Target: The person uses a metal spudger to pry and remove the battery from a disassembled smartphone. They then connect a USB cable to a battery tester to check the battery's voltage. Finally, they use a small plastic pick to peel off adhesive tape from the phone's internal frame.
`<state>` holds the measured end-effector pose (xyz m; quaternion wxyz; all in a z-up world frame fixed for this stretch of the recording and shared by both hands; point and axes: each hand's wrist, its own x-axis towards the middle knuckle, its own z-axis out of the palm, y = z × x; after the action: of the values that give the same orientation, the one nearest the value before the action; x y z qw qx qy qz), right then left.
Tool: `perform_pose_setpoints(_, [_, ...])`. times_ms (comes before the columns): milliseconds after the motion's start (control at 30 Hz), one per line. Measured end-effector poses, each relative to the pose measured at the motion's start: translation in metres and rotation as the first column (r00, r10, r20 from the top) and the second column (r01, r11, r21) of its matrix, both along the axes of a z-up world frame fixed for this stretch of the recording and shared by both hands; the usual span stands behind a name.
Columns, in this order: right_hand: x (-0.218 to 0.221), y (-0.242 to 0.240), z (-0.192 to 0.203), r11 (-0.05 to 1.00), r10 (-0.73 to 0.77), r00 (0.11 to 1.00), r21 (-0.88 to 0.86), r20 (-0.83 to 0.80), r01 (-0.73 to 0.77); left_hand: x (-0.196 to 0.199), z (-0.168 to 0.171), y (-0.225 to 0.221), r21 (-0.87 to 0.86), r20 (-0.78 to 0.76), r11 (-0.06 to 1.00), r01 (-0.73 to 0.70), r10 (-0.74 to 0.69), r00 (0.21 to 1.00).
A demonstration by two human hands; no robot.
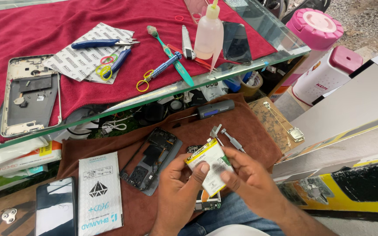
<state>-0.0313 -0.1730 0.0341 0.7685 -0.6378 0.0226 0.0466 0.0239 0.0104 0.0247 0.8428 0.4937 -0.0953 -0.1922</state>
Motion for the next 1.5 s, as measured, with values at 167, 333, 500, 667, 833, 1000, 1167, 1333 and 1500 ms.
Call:
perform_pose_setpoints(167, [-0.006, 0.0, 0.01, 0.921, 0.043, 0.998, -0.385, -0.038, -0.054, 0.008, -0.005, 0.008, 0.194, 0.017, 0.979, 0.062, -0.067, 0.998])
perform_pose_setpoints(333, [-0.003, -0.009, 0.02, 0.741, 0.141, 0.984, -0.671, 0.112, -0.03, 0.013, -0.01, 0.009, 0.179, 0.009, 0.97, 0.163, -0.168, 0.986])
perform_pose_setpoints(500, [0.0, 0.001, 0.02, 0.699, 0.07, 0.988, -0.713, 0.141, 0.052, 0.008, -0.014, 0.003, 0.189, 0.033, 0.981, 0.044, -0.051, 0.998])
perform_pose_setpoints(667, [-0.001, 0.02, 0.018, 0.72, -0.066, 0.998, -0.692, 0.01, 0.054, 0.003, -0.017, -0.005, 0.306, 0.284, 0.941, -0.145, 0.056, 0.957])
perform_pose_setpoints(833, [-0.001, 0.024, 0.01, 0.582, -0.135, 0.99, -0.812, -0.038, 0.048, 0.001, -0.014, -0.004, 0.387, 0.424, 0.907, -0.166, -0.015, 0.905])
perform_pose_setpoints(1000, [-0.008, 0.024, -0.015, 0.491, -0.07, 0.989, -0.858, 0.134, 0.151, -0.004, -0.012, -0.003, 0.476, 0.412, 0.852, -0.22, 0.005, 0.911])
perform_pose_setpoints(1167, [-0.008, 0.025, -0.032, 0.454, 0.027, 0.982, -0.878, 0.185, 0.153, -0.008, -0.011, -0.001, 0.625, 0.313, 0.756, -0.193, -0.017, 0.949])
perform_pose_setpoints(1333, [-0.002, 0.009, -0.048, 0.755, 0.072, 0.995, -0.649, -0.064, -0.096, 0.0, 0.0, -0.005, 0.805, 0.203, 0.588, -0.076, -0.154, 0.967])
perform_pose_setpoints(1500, [0.002, -0.028, -0.083, 0.989, 0.142, 0.969, 0.078, -0.2, -0.128, 0.063, -0.009, 0.006, 0.622, 0.551, 0.647, -0.441, 0.038, 0.833])
